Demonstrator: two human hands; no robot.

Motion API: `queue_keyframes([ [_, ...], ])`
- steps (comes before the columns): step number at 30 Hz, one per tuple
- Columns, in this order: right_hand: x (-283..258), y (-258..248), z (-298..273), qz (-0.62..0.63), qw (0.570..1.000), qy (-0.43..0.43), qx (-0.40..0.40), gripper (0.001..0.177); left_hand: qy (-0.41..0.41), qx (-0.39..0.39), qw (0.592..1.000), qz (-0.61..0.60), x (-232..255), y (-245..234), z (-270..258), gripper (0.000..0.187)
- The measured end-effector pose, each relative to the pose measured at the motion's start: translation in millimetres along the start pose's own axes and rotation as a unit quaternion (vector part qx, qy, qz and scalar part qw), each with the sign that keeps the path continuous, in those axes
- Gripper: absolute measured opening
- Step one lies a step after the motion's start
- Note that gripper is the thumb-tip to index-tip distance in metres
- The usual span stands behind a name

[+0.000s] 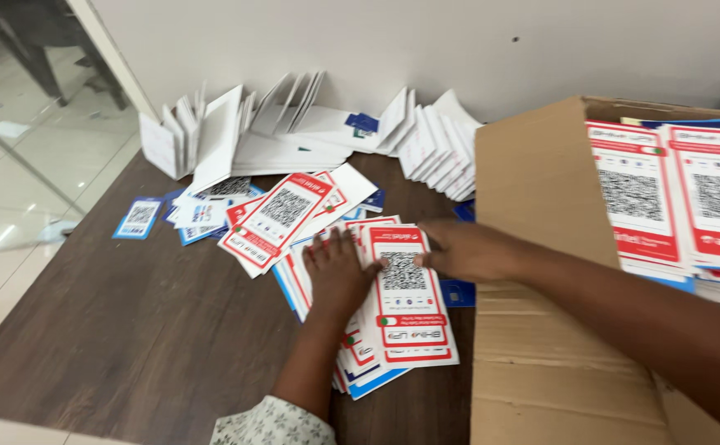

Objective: The person organizes stacks of payment flyers and envelopes by hand on a desk, sorting them and placing some into a cardboard box.

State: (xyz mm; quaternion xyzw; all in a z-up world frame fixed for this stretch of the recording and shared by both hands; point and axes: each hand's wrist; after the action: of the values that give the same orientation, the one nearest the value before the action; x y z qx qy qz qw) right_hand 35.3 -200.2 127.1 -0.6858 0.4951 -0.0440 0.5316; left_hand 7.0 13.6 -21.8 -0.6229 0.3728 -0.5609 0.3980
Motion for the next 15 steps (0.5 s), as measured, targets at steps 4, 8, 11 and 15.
queue_keyframes([
  [4, 8.2, 30.7, 51.0, -0.080, 0.977, 0.177, -0.086, 0.065, -0.024, -0.053, 0.998, 0.037, 6.8, 5.3, -3.7, 0.105],
  [8, 27.7, 44.6, 65.6, -0.077, 0.983, 0.155, -0.068, 0.067, -0.026, -0.050, 0.997, 0.044, 13.1, 3.0, -5.7, 0.103],
  [11, 32.2, 43.5, 70.2, -0.013, 0.984, 0.173, -0.051, 0.069, -0.019, -0.024, 0.998, 0.049, 16.8, 7.1, -7.4, 0.101],
  [15, 22.8, 43.0, 74.6, -0.067, 0.974, 0.214, -0.025, 0.081, -0.023, -0.014, 0.998, 0.053, 17.3, 12.8, -5.9, 0.095],
])
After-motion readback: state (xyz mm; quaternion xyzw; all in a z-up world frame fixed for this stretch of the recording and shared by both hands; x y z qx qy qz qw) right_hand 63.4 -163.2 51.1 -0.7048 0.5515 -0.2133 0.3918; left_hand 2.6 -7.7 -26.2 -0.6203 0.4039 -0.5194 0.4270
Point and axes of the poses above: each hand's wrist, its own z-axis towards the middle knuckle, its own y-axis out of the palm, x = y × z, and after that the axes turned 13 degrees about -x, right-handed
